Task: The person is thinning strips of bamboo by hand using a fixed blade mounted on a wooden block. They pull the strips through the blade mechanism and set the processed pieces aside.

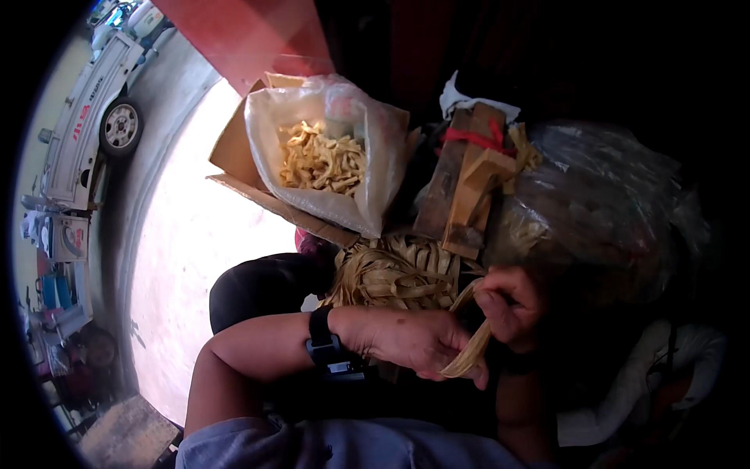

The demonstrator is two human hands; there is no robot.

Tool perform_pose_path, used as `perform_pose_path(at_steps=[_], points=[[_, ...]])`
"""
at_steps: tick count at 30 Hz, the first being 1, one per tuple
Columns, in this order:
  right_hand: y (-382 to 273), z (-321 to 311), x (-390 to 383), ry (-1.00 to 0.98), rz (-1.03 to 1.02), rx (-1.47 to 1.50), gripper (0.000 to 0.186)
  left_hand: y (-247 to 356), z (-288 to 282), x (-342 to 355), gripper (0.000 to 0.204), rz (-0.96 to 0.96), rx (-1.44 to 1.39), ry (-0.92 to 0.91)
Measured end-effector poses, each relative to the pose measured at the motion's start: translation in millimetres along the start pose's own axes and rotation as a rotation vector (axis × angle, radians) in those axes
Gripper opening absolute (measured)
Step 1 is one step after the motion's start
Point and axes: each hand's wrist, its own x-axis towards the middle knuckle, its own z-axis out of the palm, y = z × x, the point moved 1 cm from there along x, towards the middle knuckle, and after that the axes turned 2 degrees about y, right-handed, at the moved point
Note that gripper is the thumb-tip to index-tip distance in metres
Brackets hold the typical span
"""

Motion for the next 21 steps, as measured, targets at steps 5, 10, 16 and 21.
perform_pose_path(at_steps=[5,10,16,21], points=[[-5.1,9.5,0.8,0.145,0.456,0.29,0.007,14.7,-17.2,-15.3,0.023,0.35,0.786,0.383],[34.1,26.7,-18.8,-0.227,0.937,1.112,0.008,19.7,-32.8,-24.2,0.033,0.438,1.418,0.49],[42.2,44.4,-22.0,0.028,0.803,1.024,0.017,11.3,-36.8,-25.0,0.036,0.568,1.439,0.593],[26.9,35.0,-5.2,0.203,0.508,0.601,0.019,10.2,-37.2,-24.7,0.033,0.438,1.294,0.905]])
